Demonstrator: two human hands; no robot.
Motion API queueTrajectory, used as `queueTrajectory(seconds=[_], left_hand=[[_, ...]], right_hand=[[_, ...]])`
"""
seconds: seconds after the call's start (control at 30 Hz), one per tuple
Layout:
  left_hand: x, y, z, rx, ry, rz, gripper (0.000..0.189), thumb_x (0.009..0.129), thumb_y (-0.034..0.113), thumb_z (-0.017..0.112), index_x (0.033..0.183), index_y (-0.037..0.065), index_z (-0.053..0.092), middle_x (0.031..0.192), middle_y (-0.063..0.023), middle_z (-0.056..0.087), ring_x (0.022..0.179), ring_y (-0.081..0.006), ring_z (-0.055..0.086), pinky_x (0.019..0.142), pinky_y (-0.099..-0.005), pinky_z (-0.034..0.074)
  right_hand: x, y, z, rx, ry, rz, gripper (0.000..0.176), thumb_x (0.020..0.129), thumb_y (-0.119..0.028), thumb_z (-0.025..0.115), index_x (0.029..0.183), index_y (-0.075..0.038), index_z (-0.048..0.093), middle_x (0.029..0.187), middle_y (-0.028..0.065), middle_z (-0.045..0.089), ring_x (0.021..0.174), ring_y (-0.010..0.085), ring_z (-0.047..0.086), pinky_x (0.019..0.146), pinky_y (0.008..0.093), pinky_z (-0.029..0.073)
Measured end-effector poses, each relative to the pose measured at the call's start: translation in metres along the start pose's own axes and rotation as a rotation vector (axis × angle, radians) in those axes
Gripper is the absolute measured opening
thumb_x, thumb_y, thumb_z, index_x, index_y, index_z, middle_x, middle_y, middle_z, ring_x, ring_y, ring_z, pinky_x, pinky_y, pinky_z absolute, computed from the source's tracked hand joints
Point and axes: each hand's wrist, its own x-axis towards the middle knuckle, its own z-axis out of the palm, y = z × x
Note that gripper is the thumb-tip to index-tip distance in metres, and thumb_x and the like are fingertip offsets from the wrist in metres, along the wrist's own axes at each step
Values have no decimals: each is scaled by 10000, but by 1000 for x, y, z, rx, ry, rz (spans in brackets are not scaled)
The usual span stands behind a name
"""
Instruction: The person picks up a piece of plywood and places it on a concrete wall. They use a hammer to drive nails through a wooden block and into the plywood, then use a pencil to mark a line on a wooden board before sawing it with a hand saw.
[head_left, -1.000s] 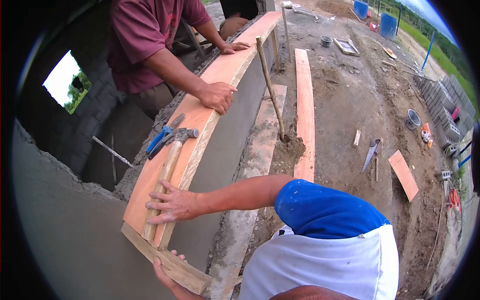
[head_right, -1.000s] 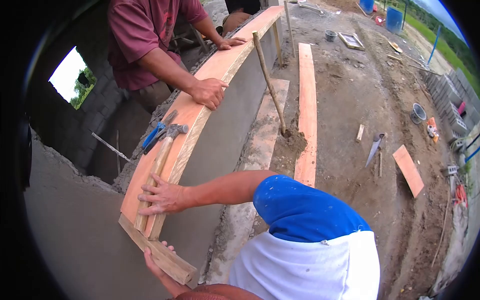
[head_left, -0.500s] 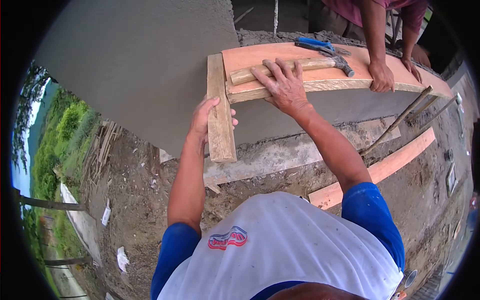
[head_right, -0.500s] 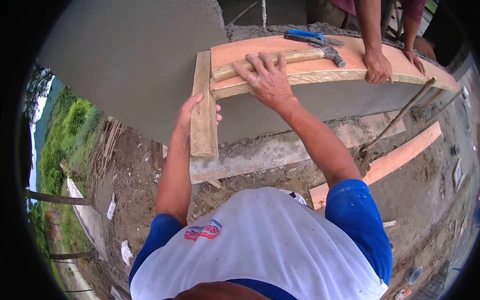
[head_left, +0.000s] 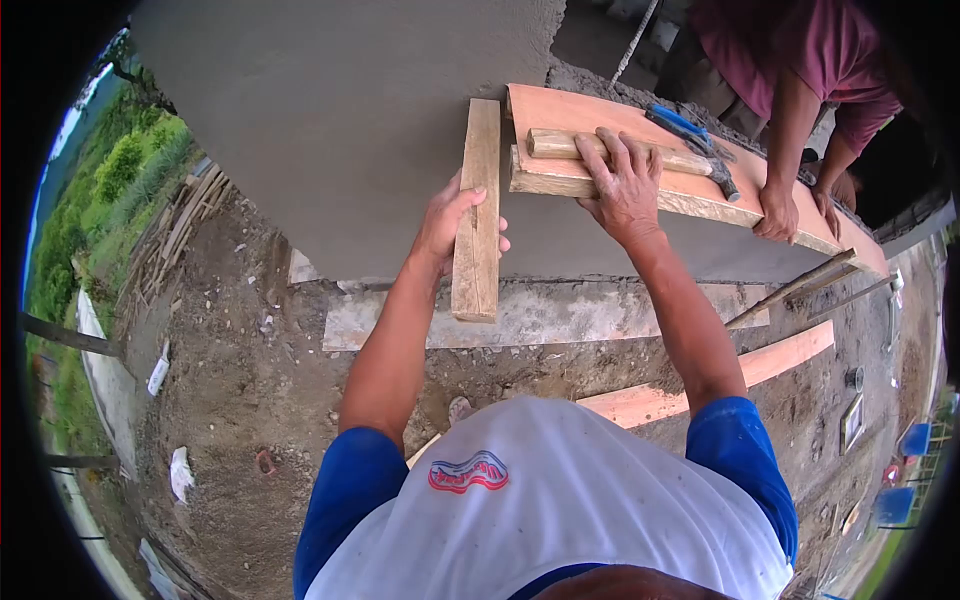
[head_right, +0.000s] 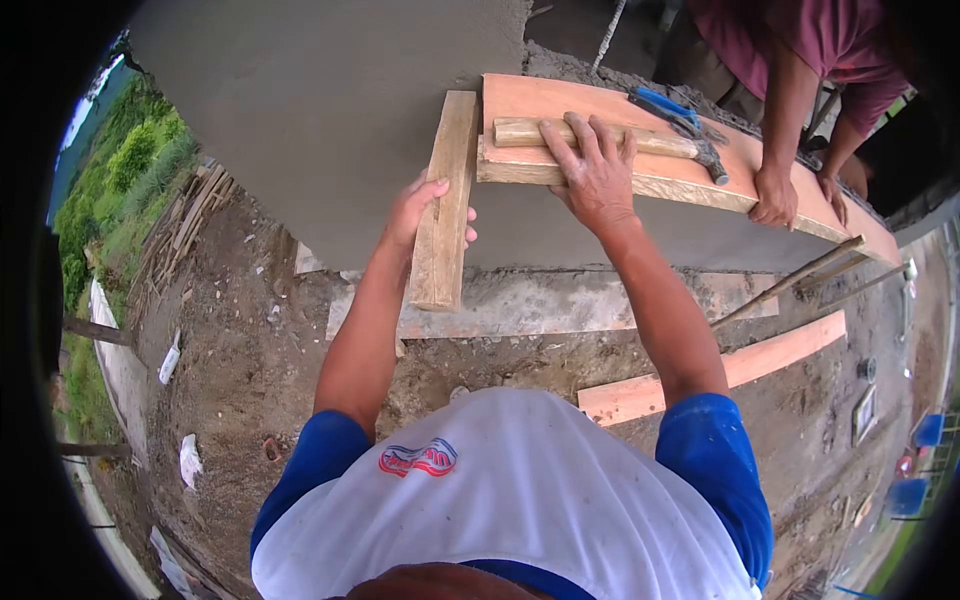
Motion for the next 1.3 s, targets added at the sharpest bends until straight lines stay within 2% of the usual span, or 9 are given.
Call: queueTrajectory(seconds=[0.27,0.33,0.43,0.53,0.73,0.93,1.0,1.1,1.3], left_hand=[[8,3,13,54,-14,156,588,878,161,549,1426,82,353,919,-146,547,698,-232,618,527,-412,580],[19,1,16,122,14,181,616,902,237,528,1458,81,314,816,-187,608,542,-282,646,461,-372,549],[26,-10,14,165,19,141,460,910,315,489,1289,61,430,841,-180,605,574,-292,648,465,-364,550],[30,-10,2,166,40,59,557,904,300,475,1393,72,337,871,-194,590,627,-308,630,538,-408,556],[25,-7,-2,212,18,-85,533,909,494,451,1258,92,467,950,-145,620,732,-306,634,602,-428,527],[9,-2,22,296,133,-59,548,890,492,497,1276,103,500,951,-125,608,827,-267,617,697,-413,517],[13,-5,16,340,120,-62,564,897,587,440,1235,141,515,940,-110,622,778,-260,605,688,-379,508],[7,-11,47,410,181,-36,562,891,569,451,1243,135,512,955,-110,620,794,-256,602,700,-375,505],[0,-22,137,568,307,-9,561,880,532,474,1260,121,505,986,-111,616,826,-247,597,724,-366,499]], right_hand=[[1,-1,3,-14,13,-2,1016,547,-327,890,1440,-313,406,1396,56,430,1269,304,421,1036,637,281],[1,-3,2,-3,22,2,1004,548,-337,882,1435,-313,412,1390,59,438,1262,305,431,1024,648,288],[-5,4,-2,-58,53,-23,895,623,-318,825,1427,-294,433,1408,89,435,1290,330,432,1040,650,298],[-10,5,7,-20,132,-10,879,642,-332,825,1416,-332,408,1392,105,428,1320,335,410,1031,680,308],[-19,9,-36,252,-10,-30,942,627,-372,862,1439,-264,397,1391,150,411,1330,368,386,1064,664,267],[-85,23,-178,1269,608,133,971,734,-571,760,1446,-35,374,1389,174,412,1322,347,360,1078,502,286],[-127,45,-241,1375,933,-249,912,768,-513,761,1470,-82,368,1363,221,421,1322,348,358,1085,507,270],[-166,71,-321,1115,1312,-535,916,778,-659,631,1424,-53,397,1328,223,442,1268,358,392,1044,484,308],[-247,126,-380,961,1434,-510,815,818,-644,588,1367,-63,435,1302,209,462,1251,350,401,1041,491,306]])
